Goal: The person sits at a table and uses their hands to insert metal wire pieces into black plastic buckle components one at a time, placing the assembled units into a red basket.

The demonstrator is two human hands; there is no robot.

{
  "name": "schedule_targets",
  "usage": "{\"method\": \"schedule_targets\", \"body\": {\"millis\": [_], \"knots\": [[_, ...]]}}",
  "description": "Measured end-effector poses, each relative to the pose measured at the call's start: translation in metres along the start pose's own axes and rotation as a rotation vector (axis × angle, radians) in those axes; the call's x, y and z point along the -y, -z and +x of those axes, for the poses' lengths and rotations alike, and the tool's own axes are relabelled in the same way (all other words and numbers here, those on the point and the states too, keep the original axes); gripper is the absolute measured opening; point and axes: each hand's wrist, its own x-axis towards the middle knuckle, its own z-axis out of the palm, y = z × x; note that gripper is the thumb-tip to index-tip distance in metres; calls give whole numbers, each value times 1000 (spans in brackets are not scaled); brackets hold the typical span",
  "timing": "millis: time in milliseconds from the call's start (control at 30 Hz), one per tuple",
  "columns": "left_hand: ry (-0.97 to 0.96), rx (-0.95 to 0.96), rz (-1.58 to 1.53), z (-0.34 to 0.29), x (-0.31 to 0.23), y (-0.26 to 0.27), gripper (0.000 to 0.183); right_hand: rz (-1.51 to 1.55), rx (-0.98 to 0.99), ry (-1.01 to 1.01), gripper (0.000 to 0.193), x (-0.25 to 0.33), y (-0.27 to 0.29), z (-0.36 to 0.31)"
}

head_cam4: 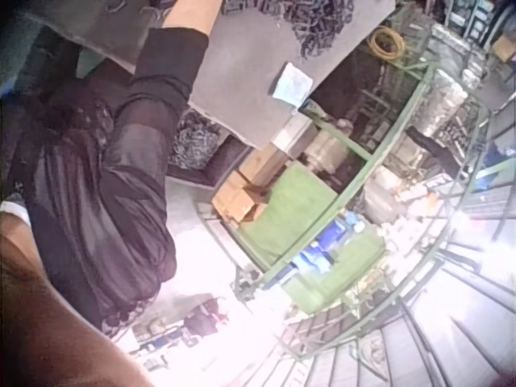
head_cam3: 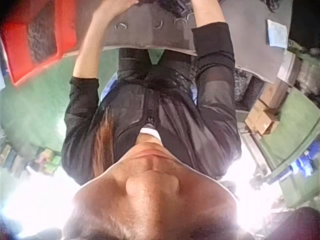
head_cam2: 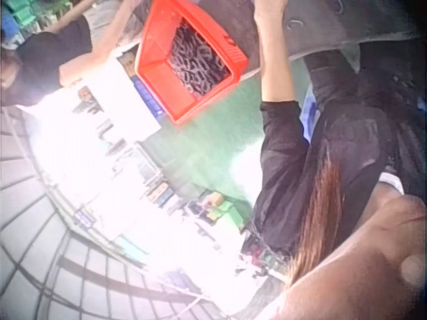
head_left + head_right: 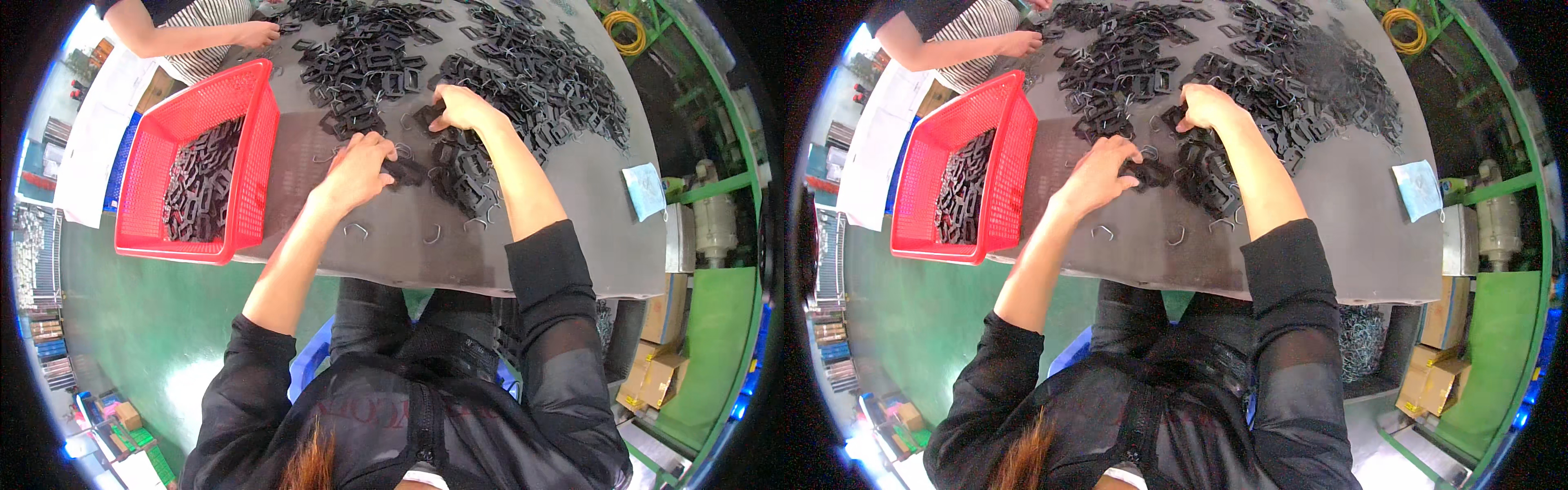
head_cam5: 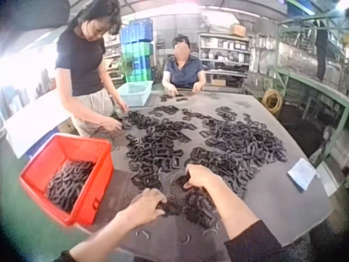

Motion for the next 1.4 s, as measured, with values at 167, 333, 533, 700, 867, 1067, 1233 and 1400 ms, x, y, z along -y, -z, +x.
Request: {"method": "schedule_targets", "body": {"millis": [167,333,533,700,867,1067,1233,1400], "knots": [[77,25,-186,-8,5,-7,23,318,-119,114,49,-12,11,-18],[-23,-93,-148,-20,4,-15,22,497,-71,-70,35,-3,24,-28],[55,-157,-167,-33,-8,-7,19,671,-188,26,32,70,48,-27],[92,-468,-54,-75,-42,72,20,739,-146,407,33,176,45,4],[446,-751,140,-122,-9,156,16,640,20,526,53,266,44,-6],[354,-796,105,-123,0,148,12,332,-110,378,39,122,43,6],[26,-451,-98,-63,-23,65,17,-313,214,-210,59,7,18,-27],[12,-123,-23,-11,-21,-19,35,-303,77,-209,60,10,0,-49]]}}
